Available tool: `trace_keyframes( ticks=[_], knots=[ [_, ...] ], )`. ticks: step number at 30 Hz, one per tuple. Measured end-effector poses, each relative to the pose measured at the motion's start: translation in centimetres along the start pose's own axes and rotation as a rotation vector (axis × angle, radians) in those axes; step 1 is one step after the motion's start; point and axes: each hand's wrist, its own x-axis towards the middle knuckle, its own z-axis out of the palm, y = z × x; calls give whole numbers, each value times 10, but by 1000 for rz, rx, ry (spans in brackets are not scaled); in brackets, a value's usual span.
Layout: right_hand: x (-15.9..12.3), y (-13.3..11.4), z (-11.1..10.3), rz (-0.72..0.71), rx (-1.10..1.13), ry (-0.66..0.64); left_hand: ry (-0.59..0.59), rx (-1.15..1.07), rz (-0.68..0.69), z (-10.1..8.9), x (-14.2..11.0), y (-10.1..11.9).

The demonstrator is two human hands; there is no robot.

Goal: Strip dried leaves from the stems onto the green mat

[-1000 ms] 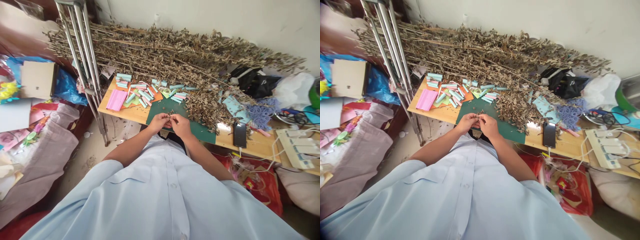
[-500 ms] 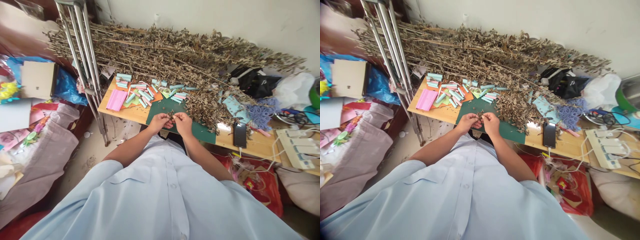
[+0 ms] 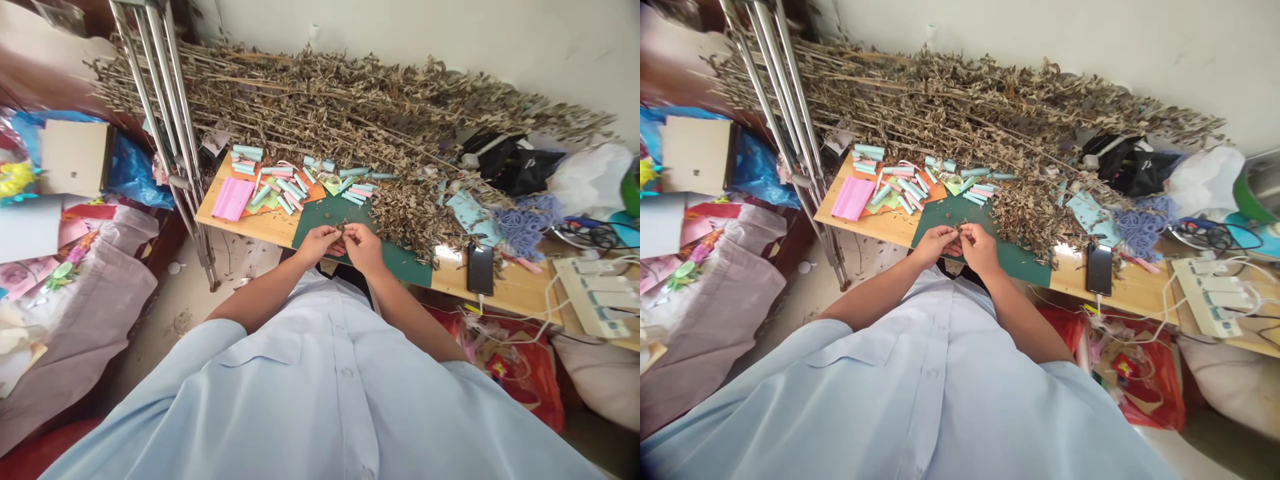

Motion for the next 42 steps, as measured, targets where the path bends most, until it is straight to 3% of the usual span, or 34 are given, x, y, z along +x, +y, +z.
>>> trace_keyframes(
  ticks=[5,13,19,25,34,42],
  knots=[
    [-2,-3,-2,-119,-185,-57,69,86,-2,4,-1,0],
    [1,-3,7,161,110,63,52,74,-10,3,0,0],
    [2,1,7,180,184,53,38,54,-19,3,0,0],
    [0,2,9,150,194,57,36,35,-17,3,-1,2],
    [-7,-3,8,-73,-136,75,43,27,-12,2,0,1],
    [-8,-4,8,-81,-154,60,57,21,-1,3,-1,2]
  ],
)
